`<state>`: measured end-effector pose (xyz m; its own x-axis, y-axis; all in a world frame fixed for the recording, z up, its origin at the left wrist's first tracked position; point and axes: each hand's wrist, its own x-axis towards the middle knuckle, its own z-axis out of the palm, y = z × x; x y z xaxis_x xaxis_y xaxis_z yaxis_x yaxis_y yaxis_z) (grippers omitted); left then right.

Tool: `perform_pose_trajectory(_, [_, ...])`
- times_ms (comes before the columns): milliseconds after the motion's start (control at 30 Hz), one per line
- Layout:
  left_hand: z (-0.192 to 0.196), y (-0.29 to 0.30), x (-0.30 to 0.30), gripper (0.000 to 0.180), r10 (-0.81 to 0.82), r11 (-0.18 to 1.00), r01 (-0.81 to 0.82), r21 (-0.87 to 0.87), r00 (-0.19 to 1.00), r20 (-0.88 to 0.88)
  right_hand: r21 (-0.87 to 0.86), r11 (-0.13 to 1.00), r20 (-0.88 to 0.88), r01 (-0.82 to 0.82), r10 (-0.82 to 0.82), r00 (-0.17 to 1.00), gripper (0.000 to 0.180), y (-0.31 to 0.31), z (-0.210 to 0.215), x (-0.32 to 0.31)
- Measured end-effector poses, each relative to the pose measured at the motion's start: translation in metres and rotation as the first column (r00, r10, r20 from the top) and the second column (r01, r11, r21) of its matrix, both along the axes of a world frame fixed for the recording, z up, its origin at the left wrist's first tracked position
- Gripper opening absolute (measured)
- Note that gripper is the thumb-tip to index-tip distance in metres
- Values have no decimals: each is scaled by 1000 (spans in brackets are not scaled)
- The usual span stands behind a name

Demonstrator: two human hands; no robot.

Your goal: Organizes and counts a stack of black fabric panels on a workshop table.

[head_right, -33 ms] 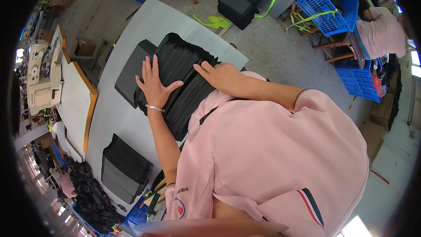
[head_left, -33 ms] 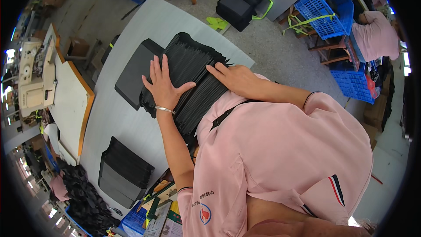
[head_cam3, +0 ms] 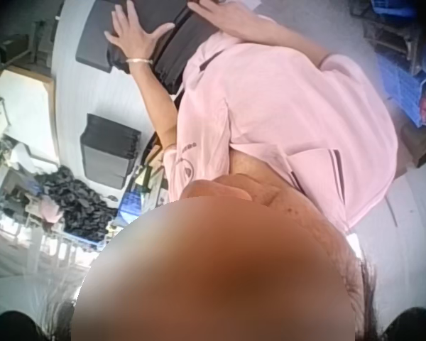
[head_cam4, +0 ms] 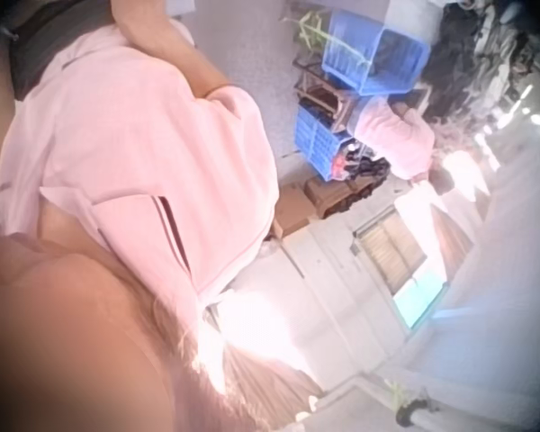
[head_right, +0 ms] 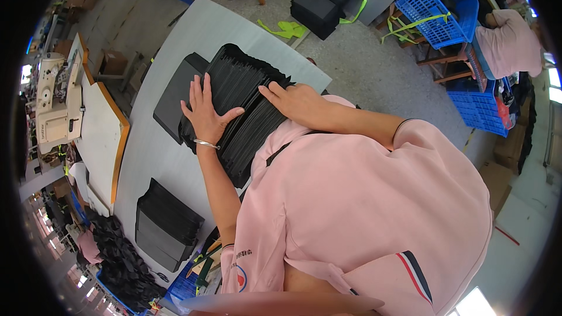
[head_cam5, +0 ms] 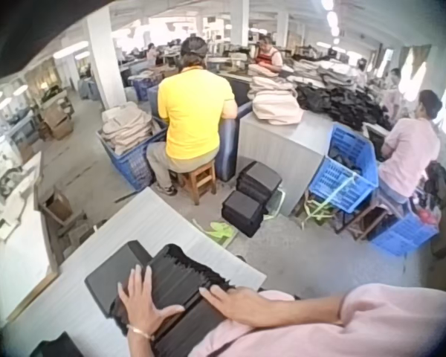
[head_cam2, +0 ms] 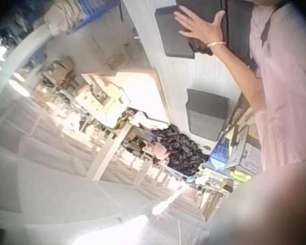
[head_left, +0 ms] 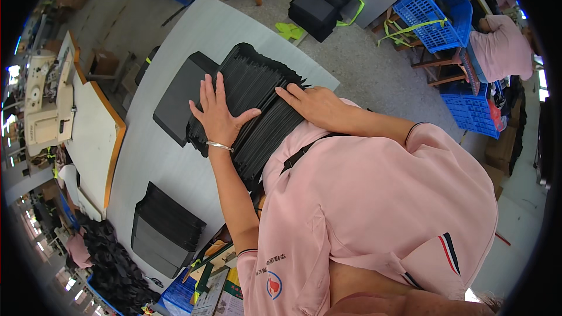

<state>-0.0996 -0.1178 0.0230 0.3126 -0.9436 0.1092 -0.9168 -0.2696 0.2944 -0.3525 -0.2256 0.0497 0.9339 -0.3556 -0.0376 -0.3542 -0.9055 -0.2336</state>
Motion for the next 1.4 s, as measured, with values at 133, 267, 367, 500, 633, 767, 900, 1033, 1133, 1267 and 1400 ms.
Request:
perform_pose_trajectory(133, [1, -1, 0, 129, 7, 1000, -7, -1, 1000, -3, 13, 1000, 52, 2, -3, 999, 58, 0, -7, -2])
perform_pose_trajectory(267, [1, -1, 0, 132, 7, 1000, -7, 14, 1000, -11, 23, 1000, 100, 1, -4, 995, 46, -1, -7, -3])
perform_pose_trajectory(367, [2, -1, -1, 132, 7, 1000, -6, 14, 1000, -12, 0, 1000, 153, -14, 14, 988, 36, -4, 1, -1])
perform_pose_trajectory(500, [1, 0, -2, 133, 5, 1000, -5, 15, 1000, -8, 0, 999, 104, -40, 40, 994, 28, -5, 1, 1])
perform_pose_trajectory(633, [1, -1, -2, 133, 10, 1000, -9, 16, 1000, -10, -31, 999, 104, -44, 47, 993, 29, -3, -4, -2])
perform_pose_trajectory(767, [1, -1, -2, 129, 11, 1000, -11, -5, 1000, 11, -52, 997, 98, -50, 55, 994, 34, -2, -7, -4])
perform_pose_trajectory(900, [-3, -1, -1, 121, 24, 1000, -24, 3, 999, 26, -58, 997, 52, -58, 61, 997, 44, -1, -4, -4])
perform_pose_trajectory(1033, [0, -3, -2, 114, 35, 999, -35, 12, 999, 11, 15, 999, 78, -50, 49, 996, 54, -2, -5, -6])
perform_pose_trajectory(1133, [-1, -2, -1, 114, 37, 999, -37, 6, 999, 5, 158, 985, 51, -70, 62, 997, 60, -4, 7, -7])
perform_pose_trajectory(1267, [1, -2, -2, 115, 34, 999, -34, 5, 999, 4, 371, 928, 84, -25, -7, 996, 73, -13, 24, 0])
perform_pose_trajectory(1400, [2, -3, -3, 117, 32, 999, -32, 2, 999, -1, 158, 987, -12, 38, -36, 999, 81, -4, 9, 14])
